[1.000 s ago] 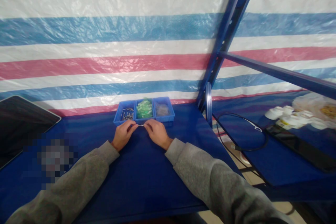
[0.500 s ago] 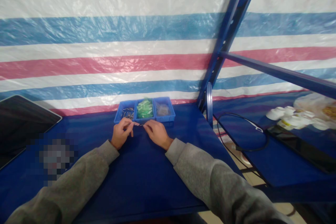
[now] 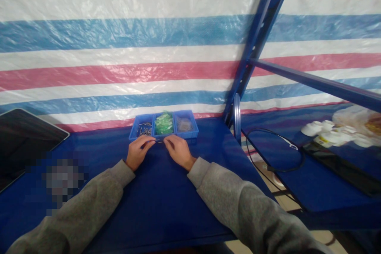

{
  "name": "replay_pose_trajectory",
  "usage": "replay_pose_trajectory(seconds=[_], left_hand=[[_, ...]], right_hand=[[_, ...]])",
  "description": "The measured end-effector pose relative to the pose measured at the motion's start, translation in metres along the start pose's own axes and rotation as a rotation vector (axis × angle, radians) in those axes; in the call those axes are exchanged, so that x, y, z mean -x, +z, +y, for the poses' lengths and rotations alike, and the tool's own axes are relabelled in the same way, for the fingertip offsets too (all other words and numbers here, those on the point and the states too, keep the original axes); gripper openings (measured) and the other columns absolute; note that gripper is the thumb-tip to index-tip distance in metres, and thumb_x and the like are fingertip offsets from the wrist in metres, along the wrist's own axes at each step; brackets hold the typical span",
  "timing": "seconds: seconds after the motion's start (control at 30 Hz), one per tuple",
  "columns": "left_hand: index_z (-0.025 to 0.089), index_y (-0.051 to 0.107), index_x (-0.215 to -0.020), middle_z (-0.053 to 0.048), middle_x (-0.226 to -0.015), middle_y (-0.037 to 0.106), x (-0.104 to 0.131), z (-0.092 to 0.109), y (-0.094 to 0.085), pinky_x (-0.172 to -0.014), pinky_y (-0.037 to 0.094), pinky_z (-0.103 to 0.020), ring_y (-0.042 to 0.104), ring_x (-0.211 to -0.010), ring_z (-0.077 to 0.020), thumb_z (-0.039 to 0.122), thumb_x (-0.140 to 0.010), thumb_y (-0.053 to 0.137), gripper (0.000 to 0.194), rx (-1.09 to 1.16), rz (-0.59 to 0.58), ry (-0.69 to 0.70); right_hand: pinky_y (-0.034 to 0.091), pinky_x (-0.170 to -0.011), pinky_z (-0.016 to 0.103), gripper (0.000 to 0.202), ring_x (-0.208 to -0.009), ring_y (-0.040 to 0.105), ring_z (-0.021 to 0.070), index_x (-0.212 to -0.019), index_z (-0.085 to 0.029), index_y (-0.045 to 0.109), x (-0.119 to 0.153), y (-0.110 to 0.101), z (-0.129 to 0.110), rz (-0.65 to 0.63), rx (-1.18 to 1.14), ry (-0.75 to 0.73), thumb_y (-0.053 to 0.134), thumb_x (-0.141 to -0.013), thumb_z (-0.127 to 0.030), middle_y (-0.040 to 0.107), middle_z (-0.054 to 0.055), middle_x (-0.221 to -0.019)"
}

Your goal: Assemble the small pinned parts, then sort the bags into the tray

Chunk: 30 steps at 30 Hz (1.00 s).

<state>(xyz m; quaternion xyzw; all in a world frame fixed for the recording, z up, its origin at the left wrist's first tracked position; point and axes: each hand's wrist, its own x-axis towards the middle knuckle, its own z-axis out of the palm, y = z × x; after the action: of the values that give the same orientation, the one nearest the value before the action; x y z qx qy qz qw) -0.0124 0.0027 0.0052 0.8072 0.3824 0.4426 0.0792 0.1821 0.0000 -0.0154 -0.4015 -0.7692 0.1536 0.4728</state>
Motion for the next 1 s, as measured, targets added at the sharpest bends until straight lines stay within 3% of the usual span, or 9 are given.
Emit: replay_pose_trajectory(seconds=[0.1,0.27,0.43,0.8,1.0], left_hand=[[0.018,0.066,-0.090,-0.004,-0.086,0.068,0.0013,-0.0013,0.0020,-0.075,0.050,-0.026,0.063,-0.079,-0.0148,0.027,-0.087,0.054,0.015,0.026,-0.014,0.053],[0.018,0.066,-0.089,-0.003,-0.084,0.068,0.0038,-0.0031,0.0037,-0.068,0.051,-0.025,0.063,-0.072,-0.0139,0.029,-0.084,0.059,0.014,0.018,-0.001,0.029],[0.018,0.067,-0.086,-0.003,-0.083,0.068,0.0032,-0.0028,0.0033,-0.074,0.051,-0.026,0.063,-0.077,-0.0148,0.025,-0.084,0.059,0.010,0.056,-0.049,0.087],[0.019,0.069,-0.091,-0.005,-0.088,0.069,0.0036,-0.0053,0.0038,-0.077,0.053,-0.028,0.064,-0.080,-0.0156,0.026,-0.084,0.058,0.015,0.044,-0.026,0.122],[0.019,0.069,-0.088,-0.004,-0.084,0.070,0.0018,0.0009,0.0019,-0.072,0.054,-0.027,0.065,-0.075,-0.0154,0.026,-0.081,0.062,0.012,0.046,0.051,0.073]], right_hand=[[0.045,-0.076,0.027,0.020,-0.080,0.060,0.0161,-0.095,-0.019,0.063,0.0005,0.0005,-0.0007,-0.027,-0.020,-0.030,0.045,-0.091,-0.026,0.066,0.005,-0.088],[0.046,-0.072,0.026,0.019,-0.076,0.060,0.0159,-0.093,-0.019,0.063,0.0021,0.0015,-0.0001,-0.043,-0.013,-0.042,0.047,-0.091,-0.028,0.065,0.005,-0.084],[0.045,-0.070,0.025,0.020,-0.074,0.059,0.0151,-0.090,-0.018,0.063,0.0021,0.0001,-0.0021,-0.051,-0.020,-0.044,0.046,-0.091,-0.028,0.064,0.004,-0.081],[0.044,-0.069,0.025,0.023,-0.072,0.057,0.0145,-0.091,-0.018,0.062,0.0030,-0.0024,-0.0043,-0.086,-0.019,-0.067,0.042,-0.092,-0.029,0.062,0.004,-0.079],[0.044,-0.070,0.026,0.022,-0.072,0.057,0.0148,-0.088,-0.018,0.062,0.0020,-0.0002,-0.0019,-0.053,-0.022,-0.048,0.042,-0.093,-0.028,0.062,0.004,-0.079]])
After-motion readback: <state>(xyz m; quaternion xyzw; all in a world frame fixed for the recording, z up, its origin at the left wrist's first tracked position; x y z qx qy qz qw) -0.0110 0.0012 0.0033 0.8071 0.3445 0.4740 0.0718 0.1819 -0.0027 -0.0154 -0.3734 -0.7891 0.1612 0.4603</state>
